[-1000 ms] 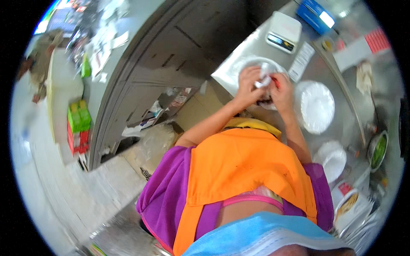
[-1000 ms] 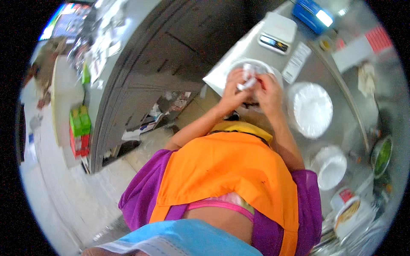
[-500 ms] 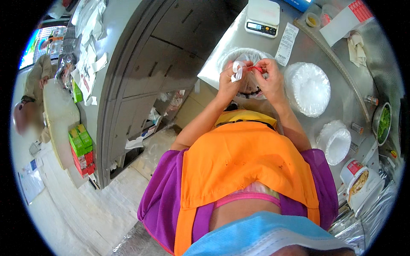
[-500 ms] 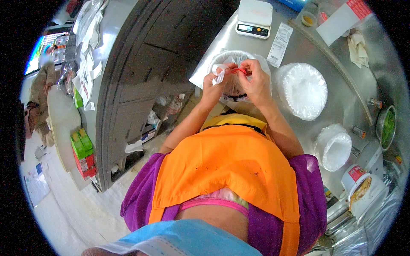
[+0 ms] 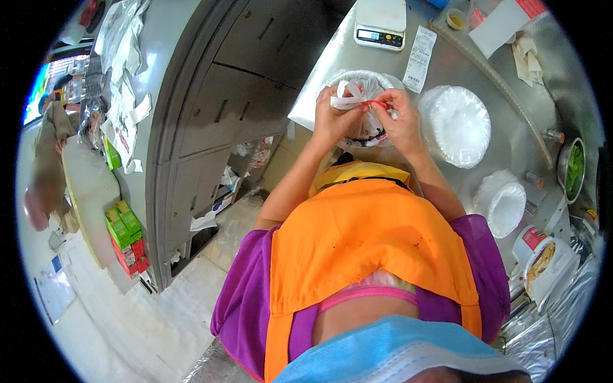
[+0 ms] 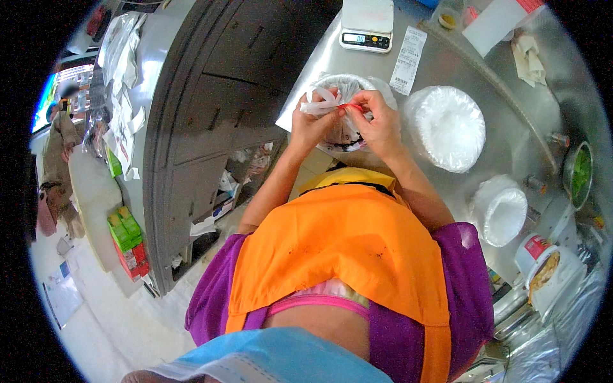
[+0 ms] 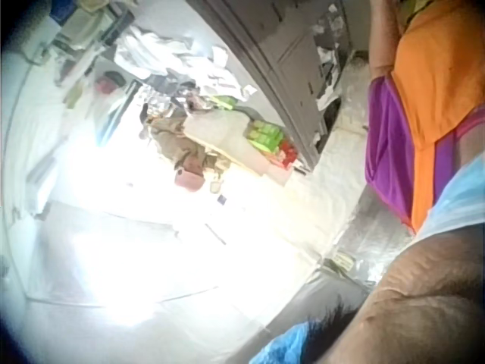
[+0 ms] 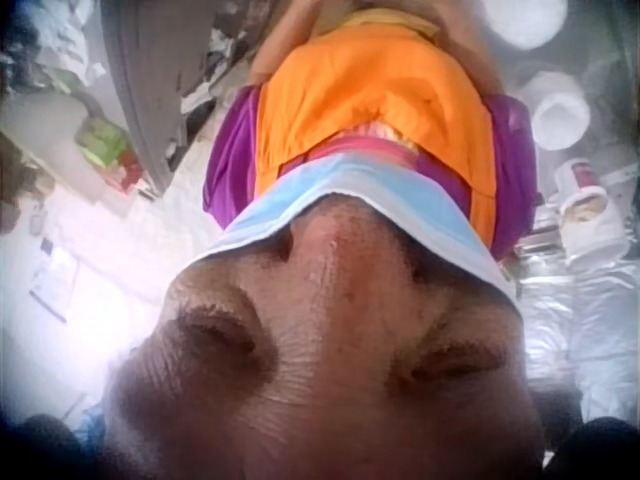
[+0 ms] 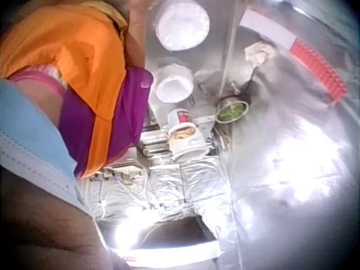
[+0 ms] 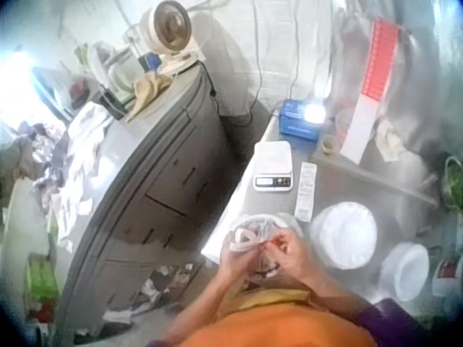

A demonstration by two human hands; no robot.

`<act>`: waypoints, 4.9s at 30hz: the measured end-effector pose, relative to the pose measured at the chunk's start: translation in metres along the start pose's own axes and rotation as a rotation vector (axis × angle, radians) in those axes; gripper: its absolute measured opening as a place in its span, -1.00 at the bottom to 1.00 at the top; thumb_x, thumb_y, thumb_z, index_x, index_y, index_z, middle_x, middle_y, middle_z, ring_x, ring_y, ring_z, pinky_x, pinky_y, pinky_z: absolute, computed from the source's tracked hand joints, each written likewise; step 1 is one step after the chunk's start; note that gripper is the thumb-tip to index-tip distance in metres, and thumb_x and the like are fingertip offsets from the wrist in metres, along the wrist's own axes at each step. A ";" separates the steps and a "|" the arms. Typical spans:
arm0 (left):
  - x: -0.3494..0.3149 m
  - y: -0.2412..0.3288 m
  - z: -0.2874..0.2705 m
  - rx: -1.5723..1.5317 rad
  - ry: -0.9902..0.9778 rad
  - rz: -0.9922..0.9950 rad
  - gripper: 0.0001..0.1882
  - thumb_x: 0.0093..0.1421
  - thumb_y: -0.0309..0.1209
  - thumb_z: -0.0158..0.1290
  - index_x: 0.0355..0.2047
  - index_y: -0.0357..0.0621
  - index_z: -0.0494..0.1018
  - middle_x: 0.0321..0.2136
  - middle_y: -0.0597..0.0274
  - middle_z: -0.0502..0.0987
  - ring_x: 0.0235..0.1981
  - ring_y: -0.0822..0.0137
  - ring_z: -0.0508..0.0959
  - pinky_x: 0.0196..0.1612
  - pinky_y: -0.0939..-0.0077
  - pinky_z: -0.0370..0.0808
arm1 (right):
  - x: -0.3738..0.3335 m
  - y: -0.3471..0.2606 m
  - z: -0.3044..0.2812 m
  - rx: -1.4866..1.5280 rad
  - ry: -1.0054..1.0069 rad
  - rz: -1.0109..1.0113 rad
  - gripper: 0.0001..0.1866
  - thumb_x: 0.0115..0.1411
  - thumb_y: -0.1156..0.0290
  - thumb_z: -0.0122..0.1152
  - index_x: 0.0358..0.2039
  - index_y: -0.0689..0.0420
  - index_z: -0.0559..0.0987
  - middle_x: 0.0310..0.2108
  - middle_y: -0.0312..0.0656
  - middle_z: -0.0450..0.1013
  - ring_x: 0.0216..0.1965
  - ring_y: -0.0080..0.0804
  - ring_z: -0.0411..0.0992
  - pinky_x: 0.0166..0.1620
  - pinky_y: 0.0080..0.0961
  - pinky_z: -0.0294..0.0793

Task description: The person assembles tacos by placing lettuce and seasoned meat into tortillas using tongs. They then wrap the tacos in plastic, add a receipt, and place them into a bag for packaging.

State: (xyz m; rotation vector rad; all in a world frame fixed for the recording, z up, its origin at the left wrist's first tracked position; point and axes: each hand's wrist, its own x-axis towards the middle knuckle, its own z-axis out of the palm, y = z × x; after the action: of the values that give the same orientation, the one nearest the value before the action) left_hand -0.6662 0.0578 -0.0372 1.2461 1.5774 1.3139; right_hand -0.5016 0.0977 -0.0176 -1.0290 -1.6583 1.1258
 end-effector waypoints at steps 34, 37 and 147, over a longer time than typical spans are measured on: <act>0.004 0.005 0.018 0.214 0.044 0.440 -0.93 -0.03 -0.40 0.19 -0.47 -0.02 0.58 -0.50 0.16 0.54 -0.33 0.08 0.49 -0.25 0.22 0.38 | 0.188 0.183 -0.091 -1.328 -0.291 0.103 -0.60 0.10 0.13 0.15 -0.16 0.17 0.54 -0.17 0.09 0.45 -0.18 0.14 0.48 -0.16 0.05 0.47; 0.010 -0.006 0.021 0.104 -0.015 0.439 -0.88 -0.04 -0.41 0.22 -0.45 -0.09 0.57 -0.50 0.08 0.54 -0.39 0.03 0.52 -0.34 0.20 0.40 | 0.184 0.191 -0.096 -1.349 -0.289 0.145 -0.63 0.10 0.17 0.14 -0.22 0.20 0.54 -0.19 0.07 0.47 -0.20 0.13 0.49 -0.18 0.00 0.49; 0.059 -0.037 -0.049 -0.419 -0.736 0.055 -0.80 0.05 -0.42 0.18 -0.68 -0.02 0.46 -0.40 0.25 0.56 -0.11 0.23 0.48 0.00 0.35 0.43 | -0.067 0.025 -0.051 -0.515 -0.019 -0.447 -0.68 0.01 0.76 0.07 -0.22 0.17 0.56 0.07 0.01 0.37 0.07 -0.06 0.37 0.06 -0.33 0.41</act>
State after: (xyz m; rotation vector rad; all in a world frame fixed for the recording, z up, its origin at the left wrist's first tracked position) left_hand -0.7369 0.1007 -0.0598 1.2946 0.7143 0.9747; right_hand -0.4302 0.0534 -0.0436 -0.8809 -2.1174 0.4237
